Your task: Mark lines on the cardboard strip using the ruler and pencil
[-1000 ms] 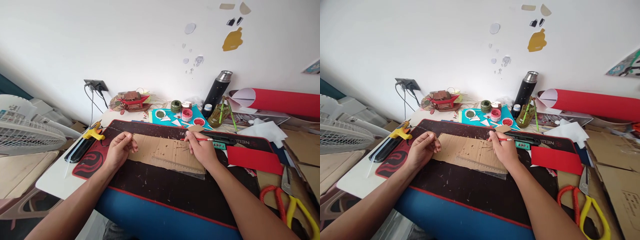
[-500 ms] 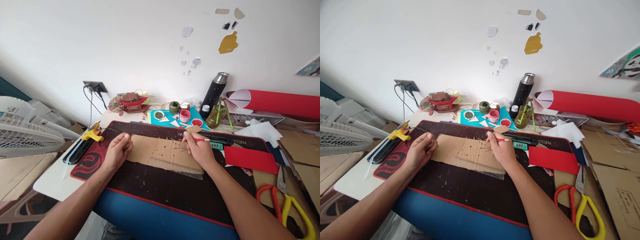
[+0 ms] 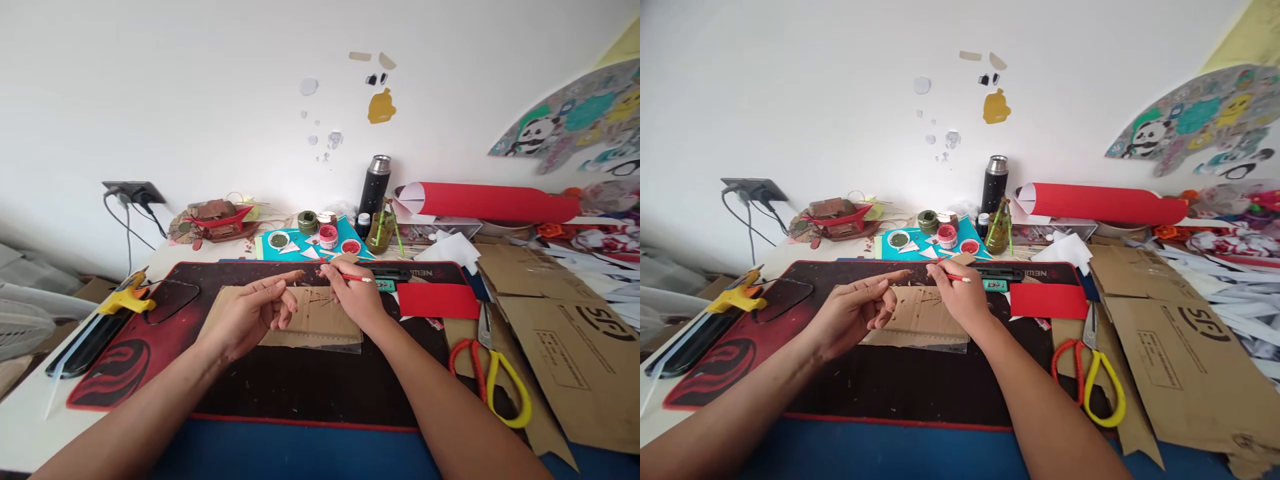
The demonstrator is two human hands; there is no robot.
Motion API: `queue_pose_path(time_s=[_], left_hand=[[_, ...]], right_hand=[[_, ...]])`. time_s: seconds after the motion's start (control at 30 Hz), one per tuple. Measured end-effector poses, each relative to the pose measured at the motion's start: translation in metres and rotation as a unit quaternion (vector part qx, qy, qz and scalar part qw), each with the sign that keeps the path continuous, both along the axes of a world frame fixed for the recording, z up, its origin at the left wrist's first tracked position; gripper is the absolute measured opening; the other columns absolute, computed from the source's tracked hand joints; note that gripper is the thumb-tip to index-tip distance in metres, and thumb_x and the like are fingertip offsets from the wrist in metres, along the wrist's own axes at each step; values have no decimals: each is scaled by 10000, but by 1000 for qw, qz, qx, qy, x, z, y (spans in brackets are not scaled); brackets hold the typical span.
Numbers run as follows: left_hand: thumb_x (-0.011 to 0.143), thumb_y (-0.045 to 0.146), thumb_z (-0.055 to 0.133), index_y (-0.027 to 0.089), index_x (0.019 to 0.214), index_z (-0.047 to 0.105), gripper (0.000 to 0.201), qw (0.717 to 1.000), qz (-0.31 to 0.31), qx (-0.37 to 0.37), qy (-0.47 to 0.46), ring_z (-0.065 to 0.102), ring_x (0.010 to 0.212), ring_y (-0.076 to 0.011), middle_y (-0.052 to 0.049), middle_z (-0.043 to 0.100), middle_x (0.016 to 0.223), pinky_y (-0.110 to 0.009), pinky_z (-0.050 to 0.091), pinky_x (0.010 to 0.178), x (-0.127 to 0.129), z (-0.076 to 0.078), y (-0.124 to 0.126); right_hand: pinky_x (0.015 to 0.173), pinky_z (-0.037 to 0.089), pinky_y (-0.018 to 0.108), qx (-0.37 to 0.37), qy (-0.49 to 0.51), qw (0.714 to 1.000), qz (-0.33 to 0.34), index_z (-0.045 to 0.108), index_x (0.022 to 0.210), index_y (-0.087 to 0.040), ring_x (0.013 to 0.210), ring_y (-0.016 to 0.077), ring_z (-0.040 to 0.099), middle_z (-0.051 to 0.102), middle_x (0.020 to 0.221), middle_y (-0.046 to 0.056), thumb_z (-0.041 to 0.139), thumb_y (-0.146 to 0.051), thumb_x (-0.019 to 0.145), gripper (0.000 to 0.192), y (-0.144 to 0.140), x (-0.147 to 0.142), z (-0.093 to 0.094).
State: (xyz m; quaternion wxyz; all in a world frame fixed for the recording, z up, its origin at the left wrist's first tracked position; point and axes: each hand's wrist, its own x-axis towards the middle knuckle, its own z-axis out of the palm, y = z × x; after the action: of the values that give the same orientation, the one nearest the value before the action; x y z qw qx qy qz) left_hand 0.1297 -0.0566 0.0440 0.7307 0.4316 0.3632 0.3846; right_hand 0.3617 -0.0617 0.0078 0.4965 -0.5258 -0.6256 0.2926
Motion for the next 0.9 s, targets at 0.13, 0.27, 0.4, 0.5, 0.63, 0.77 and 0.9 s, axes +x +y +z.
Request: queue_pose_path(time_s=[0.13,0.27,0.4,0.5,0.63,0.77,0.9], left_hand=[[897,381,887,123,1293,820,477,1000,-21,-22,-7,574,513,-128,-71,753,749,-253,354,456,12,3,-2],[920,373,857,126,1300,818,455,999,-23,-28,-10,526,510,-117,-48,703,691,-250,347,462,15,4,-1],[919,360,854,129,1281,823,430,999,-24,-30,-9,507,504,-113,-43,685,678,-248,345,464,15,3,-1],[915,358,854,143,1297,819,440,999,-20,-31,-9,503,495,-110,-41,693,691,-252,352,464,14,2,-2],[899,380,881,139,1298,820,471,999,-14,-31,-6,515,496,-110,-36,699,691,-255,362,469,13,1,-3],[895,395,891,132,1290,824,479,999,-15,-29,-1,536,498,-116,-46,717,696,-256,349,464,13,0,-4],[904,406,884,137,1294,822,477,1000,-18,-25,6,550,497,-121,-56,737,710,-257,336,457,14,-2,-5]], right_hand=[[702,490,326,55,-20,998,-8,766,852,-246,724,223,702,754,741,35,609,-490,1101,383,0,0,4],[739,499,323,75,-38,996,0,790,885,-246,803,227,734,816,846,43,620,-442,1108,342,0,-1,2],[780,527,329,88,-26,996,4,801,939,-260,871,238,769,850,934,45,674,-392,1085,235,2,-2,-1],[812,544,341,93,-19,995,11,786,944,-271,914,244,787,861,987,46,696,-356,1072,177,2,-2,-1],[828,533,335,87,-26,995,28,780,993,-269,956,242,796,863,1034,41,713,-316,1065,109,1,-2,-1],[792,512,317,71,-42,996,39,771,997,-262,896,231,780,851,993,31,705,-329,1071,120,0,-1,-1],[784,505,310,66,-58,995,46,764,993,-259,858,223,769,849,987,31,688,-326,1075,130,-2,-2,0]])
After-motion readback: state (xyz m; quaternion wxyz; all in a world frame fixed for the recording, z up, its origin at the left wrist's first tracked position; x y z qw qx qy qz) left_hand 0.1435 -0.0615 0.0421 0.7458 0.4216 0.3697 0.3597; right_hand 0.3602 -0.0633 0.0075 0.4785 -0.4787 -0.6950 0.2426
